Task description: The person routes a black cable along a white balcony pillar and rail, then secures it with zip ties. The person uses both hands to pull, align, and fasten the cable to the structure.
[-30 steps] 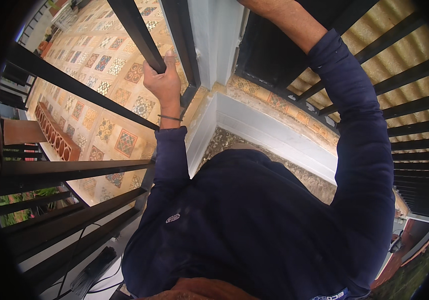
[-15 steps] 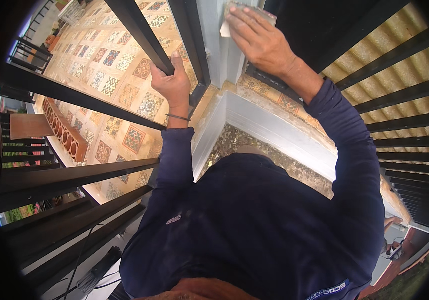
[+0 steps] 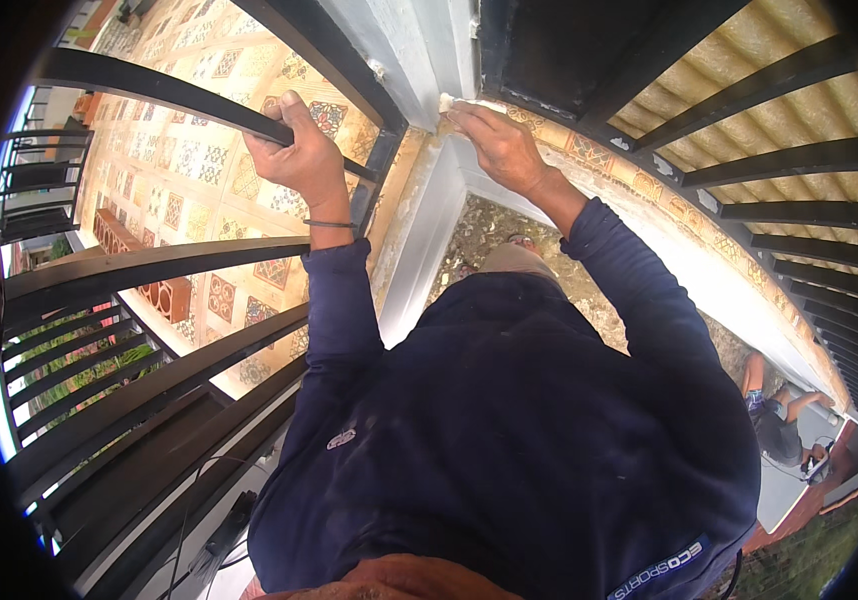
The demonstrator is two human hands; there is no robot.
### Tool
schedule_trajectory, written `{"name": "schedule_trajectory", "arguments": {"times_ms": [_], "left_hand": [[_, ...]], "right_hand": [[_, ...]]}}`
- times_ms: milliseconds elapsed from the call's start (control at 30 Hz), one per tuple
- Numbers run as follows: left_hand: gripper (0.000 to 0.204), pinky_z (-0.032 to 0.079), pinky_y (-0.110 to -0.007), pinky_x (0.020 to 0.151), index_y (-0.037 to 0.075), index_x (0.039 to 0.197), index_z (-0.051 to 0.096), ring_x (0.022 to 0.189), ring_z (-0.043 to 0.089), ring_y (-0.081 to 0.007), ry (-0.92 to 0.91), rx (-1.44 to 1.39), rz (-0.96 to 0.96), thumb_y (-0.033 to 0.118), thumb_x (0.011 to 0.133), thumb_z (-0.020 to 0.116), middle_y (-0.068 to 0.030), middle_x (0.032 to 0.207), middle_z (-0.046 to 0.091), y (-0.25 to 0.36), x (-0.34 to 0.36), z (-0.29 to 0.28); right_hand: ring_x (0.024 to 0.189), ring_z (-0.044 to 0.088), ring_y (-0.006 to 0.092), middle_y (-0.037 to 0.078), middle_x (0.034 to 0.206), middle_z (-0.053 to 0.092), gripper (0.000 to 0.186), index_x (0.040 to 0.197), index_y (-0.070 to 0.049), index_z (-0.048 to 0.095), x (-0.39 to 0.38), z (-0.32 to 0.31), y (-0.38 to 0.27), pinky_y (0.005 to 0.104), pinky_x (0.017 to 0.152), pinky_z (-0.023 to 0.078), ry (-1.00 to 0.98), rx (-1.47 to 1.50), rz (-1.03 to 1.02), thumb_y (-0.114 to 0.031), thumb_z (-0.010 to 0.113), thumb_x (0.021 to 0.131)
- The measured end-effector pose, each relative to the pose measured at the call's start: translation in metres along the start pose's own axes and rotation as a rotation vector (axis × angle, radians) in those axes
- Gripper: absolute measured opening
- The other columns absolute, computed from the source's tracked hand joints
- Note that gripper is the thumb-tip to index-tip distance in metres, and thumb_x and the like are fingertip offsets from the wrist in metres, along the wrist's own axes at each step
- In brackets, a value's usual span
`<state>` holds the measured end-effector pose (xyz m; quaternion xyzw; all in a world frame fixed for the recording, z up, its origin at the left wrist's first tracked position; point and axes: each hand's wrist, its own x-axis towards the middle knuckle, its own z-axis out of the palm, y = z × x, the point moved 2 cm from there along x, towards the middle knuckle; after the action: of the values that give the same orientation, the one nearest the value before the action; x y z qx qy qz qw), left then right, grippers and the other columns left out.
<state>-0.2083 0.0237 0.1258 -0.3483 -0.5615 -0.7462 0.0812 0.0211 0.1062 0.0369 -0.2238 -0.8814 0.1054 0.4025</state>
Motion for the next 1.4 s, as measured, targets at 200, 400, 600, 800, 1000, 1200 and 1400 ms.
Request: {"name": "schedule_trajectory", "arguments": {"times_ms": [200, 400, 600, 800, 1000, 1200, 1400], "left_hand": [[0.026, 0.045, -0.023, 0.06, -0.003, 0.098, 0.057, 0.069, 0.055, -0.0084, 0.008, 0.096, 0.043, 0.015, 0.103, 0.075, -0.0038, 0.078, 0.06, 0.002, -0.003, -0.002], [0.023, 0.036, -0.022, 0.052, 0.0, 0.095, 0.056, 0.059, 0.047, -0.0063, 0.01, 0.124, 0.007, 0.013, 0.104, 0.072, -0.0016, 0.073, 0.055, -0.009, 0.0, -0.004], [0.022, 0.033, -0.023, 0.048, 0.0, 0.096, 0.055, 0.057, 0.042, -0.0056, 0.019, 0.014, 0.001, 0.013, 0.105, 0.071, 0.0001, 0.072, 0.052, -0.006, -0.001, 0.0], [0.023, 0.031, -0.023, 0.047, 0.001, 0.098, 0.054, 0.055, 0.04, -0.0056, -0.008, 0.003, -0.07, 0.014, 0.104, 0.072, 0.0006, 0.069, 0.051, -0.001, -0.004, 0.0], [0.019, 0.032, -0.023, 0.046, 0.002, 0.099, 0.055, 0.052, 0.041, -0.0062, -0.023, -0.037, -0.071, 0.012, 0.104, 0.071, -0.0001, 0.07, 0.053, -0.007, -0.002, -0.002], [0.022, 0.032, -0.021, 0.047, 0.003, 0.1, 0.054, 0.056, 0.041, -0.0045, -0.002, -0.061, -0.055, 0.012, 0.103, 0.074, 0.0009, 0.076, 0.054, -0.007, -0.001, 0.0], [0.019, 0.033, -0.023, 0.047, 0.002, 0.101, 0.055, 0.051, 0.041, -0.0071, -0.045, 0.007, -0.013, 0.013, 0.105, 0.07, -0.0007, 0.067, 0.051, -0.002, -0.003, 0.002]], "right_hand": [[0.123, 0.073, 0.0302, 0.022, 0.137, 0.071, 0.031, 0.139, 0.007, 0.063, 0.078, -0.009, -0.019, 0.0373, 0.105, 0.058, 0.843, 0.265, 0.052, 0.003, 0.056, 0.108], [0.15, 0.048, 0.0438, 0.032, 0.156, 0.052, 0.046, 0.146, 0.013, 0.057, 0.115, 0.018, -0.016, 0.0499, 0.123, 0.044, 0.837, 0.14, -0.021, 0.013, 0.058, 0.1], [0.144, 0.057, 0.0353, 0.023, 0.155, 0.058, 0.041, 0.147, 0.004, 0.06, 0.113, 0.013, -0.03, 0.0407, 0.119, 0.05, 0.914, 0.367, 0.146, 0.007, 0.055, 0.106], [0.148, 0.051, 0.044, 0.03, 0.155, 0.055, 0.05, 0.148, 0.011, 0.057, 0.144, 0.008, -0.024, 0.0499, 0.123, 0.044, 0.96, 0.373, 0.026, 0.01, 0.06, 0.098], [0.144, 0.056, 0.0372, 0.025, 0.152, 0.059, 0.051, 0.144, 0.0, 0.06, 0.035, 0.06, -0.008, 0.0425, 0.114, 0.056, 0.761, 0.53, 0.445, 0.015, 0.055, 0.096], [0.146, 0.054, 0.0353, 0.023, 0.155, 0.057, 0.057, 0.148, -0.001, 0.058, 0.005, 0.105, 0.025, 0.0406, 0.114, 0.055, 0.659, 0.361, 0.505, 0.018, 0.051, 0.094], [0.143, 0.059, 0.0321, 0.021, 0.151, 0.063, 0.045, 0.154, 0.0, 0.053, -0.004, 0.114, 0.028, 0.0373, 0.118, 0.048, 0.693, 0.45, 0.622, 0.0, 0.051, 0.109]]}}
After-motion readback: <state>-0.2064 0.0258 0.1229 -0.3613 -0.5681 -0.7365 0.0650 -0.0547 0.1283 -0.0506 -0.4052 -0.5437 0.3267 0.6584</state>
